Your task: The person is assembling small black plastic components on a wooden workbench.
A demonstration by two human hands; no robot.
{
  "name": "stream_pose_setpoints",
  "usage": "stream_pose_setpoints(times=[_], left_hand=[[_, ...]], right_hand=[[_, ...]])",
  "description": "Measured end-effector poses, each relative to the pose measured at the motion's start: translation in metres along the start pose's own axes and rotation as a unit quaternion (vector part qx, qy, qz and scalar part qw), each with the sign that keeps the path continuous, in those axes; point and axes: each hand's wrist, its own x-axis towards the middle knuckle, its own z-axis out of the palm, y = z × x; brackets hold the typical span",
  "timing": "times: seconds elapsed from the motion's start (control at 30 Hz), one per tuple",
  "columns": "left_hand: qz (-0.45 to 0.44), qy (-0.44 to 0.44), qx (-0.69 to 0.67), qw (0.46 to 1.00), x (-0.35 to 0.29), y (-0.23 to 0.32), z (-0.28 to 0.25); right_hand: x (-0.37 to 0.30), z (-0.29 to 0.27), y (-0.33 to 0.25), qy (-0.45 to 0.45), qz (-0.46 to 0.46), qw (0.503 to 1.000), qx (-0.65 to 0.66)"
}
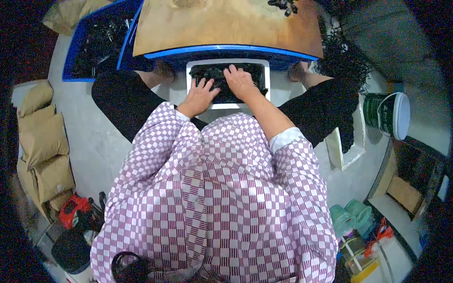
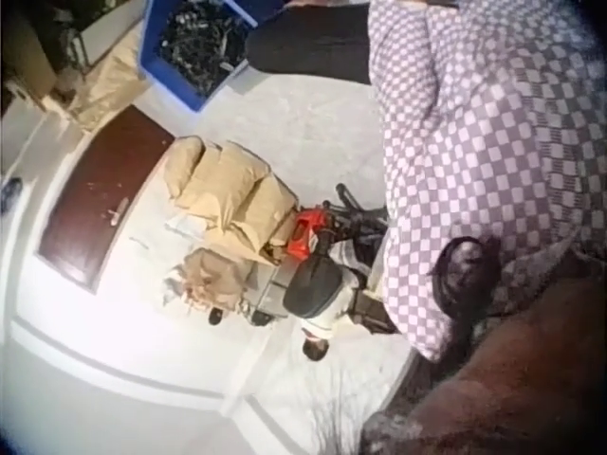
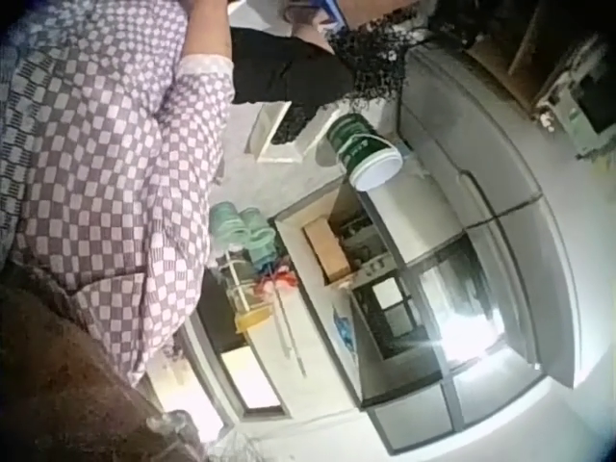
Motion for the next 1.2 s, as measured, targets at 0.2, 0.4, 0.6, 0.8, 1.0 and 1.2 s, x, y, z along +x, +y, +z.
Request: stream_pose_setpoints(times=[0.2, 0.4, 0.6, 0.8, 1.0, 1.2], left_hand=[[-0.018, -0.056, -0.073, 0.996, 0.002, 0.020, -0.040], [0.041, -0.230, -0.199, 0.952, -0.022, 0.015, -0.075], [0.099, -0.111, -0.245, 0.958, -0.038, -0.046, -0.135], [0.035, -0.122, -0.166, 0.978, -0.004, -0.116, -0.159], [0.013, -0.269, -0.221, 0.937, 0.002, -0.138, -0.089], [0.015, -0.441, -0.158, 0.883, 0.023, -0.128, -0.077]], right_hand=[[-0.008, -0.016, 0.034, -0.083, 0.016, 0.996, 0.032], [-0.009, -0.065, 0.083, -0.125, 0.060, 0.989, 0.044], [-0.010, -0.101, 0.107, -0.249, 0.069, 0.966, 0.025], [-0.001, -0.074, 0.123, -0.275, 0.065, 0.959, 0.013], [-0.005, -0.065, 0.118, -0.302, 0.114, 0.946, 0.007], [-0.028, -0.046, 0.126, -0.454, 0.146, 0.868, 0.139]])
